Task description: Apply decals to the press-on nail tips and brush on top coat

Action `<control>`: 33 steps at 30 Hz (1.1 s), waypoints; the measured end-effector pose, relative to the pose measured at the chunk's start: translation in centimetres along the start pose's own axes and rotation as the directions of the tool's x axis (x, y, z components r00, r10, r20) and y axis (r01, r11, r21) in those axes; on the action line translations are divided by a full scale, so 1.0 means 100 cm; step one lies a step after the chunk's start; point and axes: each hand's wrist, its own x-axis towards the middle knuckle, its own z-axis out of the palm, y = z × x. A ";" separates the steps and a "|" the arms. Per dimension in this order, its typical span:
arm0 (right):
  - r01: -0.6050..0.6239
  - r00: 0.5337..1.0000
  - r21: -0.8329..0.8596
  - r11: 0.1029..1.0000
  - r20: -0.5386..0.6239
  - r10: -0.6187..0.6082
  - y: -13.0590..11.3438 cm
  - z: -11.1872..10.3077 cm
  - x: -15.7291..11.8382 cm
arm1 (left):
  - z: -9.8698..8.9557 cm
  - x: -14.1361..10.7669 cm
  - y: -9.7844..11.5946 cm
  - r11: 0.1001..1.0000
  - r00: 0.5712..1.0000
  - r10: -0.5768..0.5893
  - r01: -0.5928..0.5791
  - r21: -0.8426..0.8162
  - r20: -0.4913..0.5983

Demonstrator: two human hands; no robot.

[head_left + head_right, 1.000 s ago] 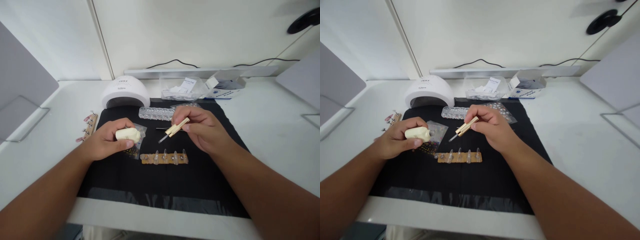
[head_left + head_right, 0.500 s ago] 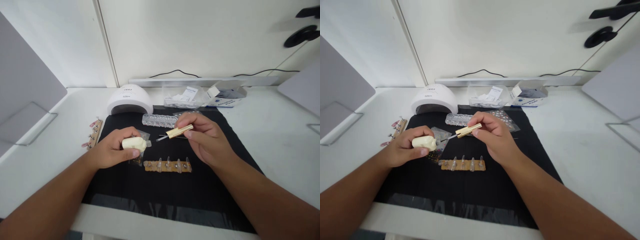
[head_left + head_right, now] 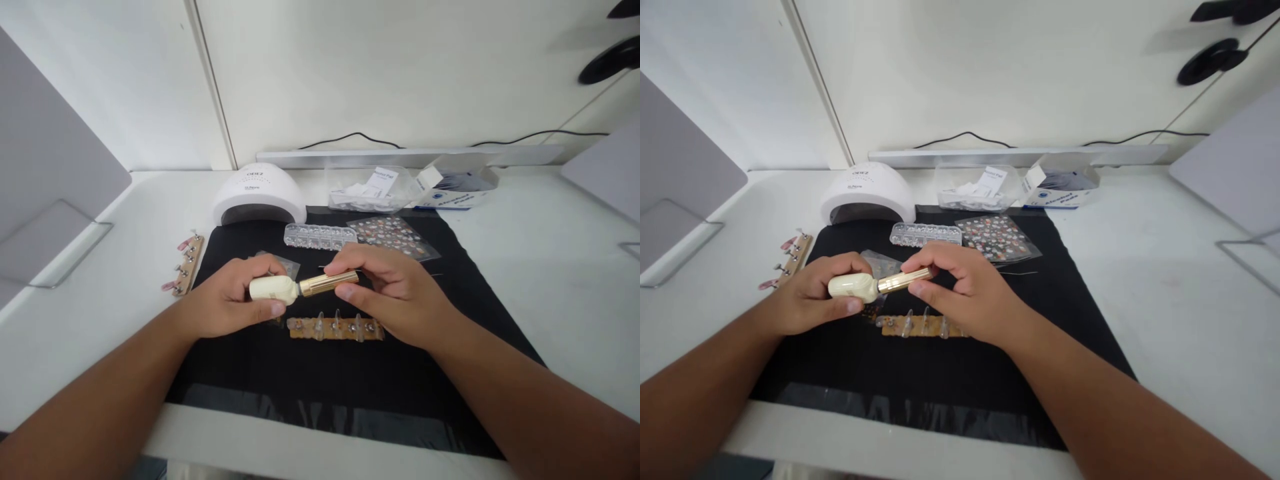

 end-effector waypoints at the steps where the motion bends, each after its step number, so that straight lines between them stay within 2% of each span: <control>1: -0.026 1.000 0.012 1.000 -0.007 0.026 0.000 0.000 0.000 | 0.000 0.000 0.000 1.000 1.000 0.003 -0.003 -0.003 -0.002; 4: -0.126 0.990 0.100 0.987 -0.058 0.132 0.002 -0.001 0.001 | 0.000 -0.001 -0.002 0.999 1.000 0.012 -0.012 -0.044 0.010; 7: -0.190 0.968 0.270 0.944 -0.109 0.226 0.007 -0.004 0.002 | 0.000 -0.003 -0.003 0.998 1.000 0.008 -0.007 -0.069 0.006; 10: -0.189 0.956 0.368 0.911 -0.143 0.256 0.012 -0.008 0.004 | 0.000 -0.004 -0.004 0.996 1.000 -0.007 0.007 -0.091 0.005; 13: -0.178 0.951 0.386 0.905 -0.167 0.259 0.018 -0.014 0.006 | -0.001 -0.004 -0.002 0.995 1.000 -0.010 0.011 -0.102 0.007; 19: -0.208 0.953 0.368 0.906 -0.131 0.272 0.025 -0.021 0.009 | -0.005 -0.003 0.000 0.997 0.999 -0.026 0.025 -0.075 -0.020; 28: -0.312 0.949 0.219 0.924 0.110 0.295 0.017 -0.013 0.007 | -0.006 -0.003 -0.002 0.998 1.000 -0.011 0.010 -0.064 -0.016; 33: -0.301 0.950 0.135 0.944 0.126 0.285 0.017 -0.011 0.006 | -0.007 -0.003 -0.002 0.999 1.000 0.010 -0.011 -0.042 -0.011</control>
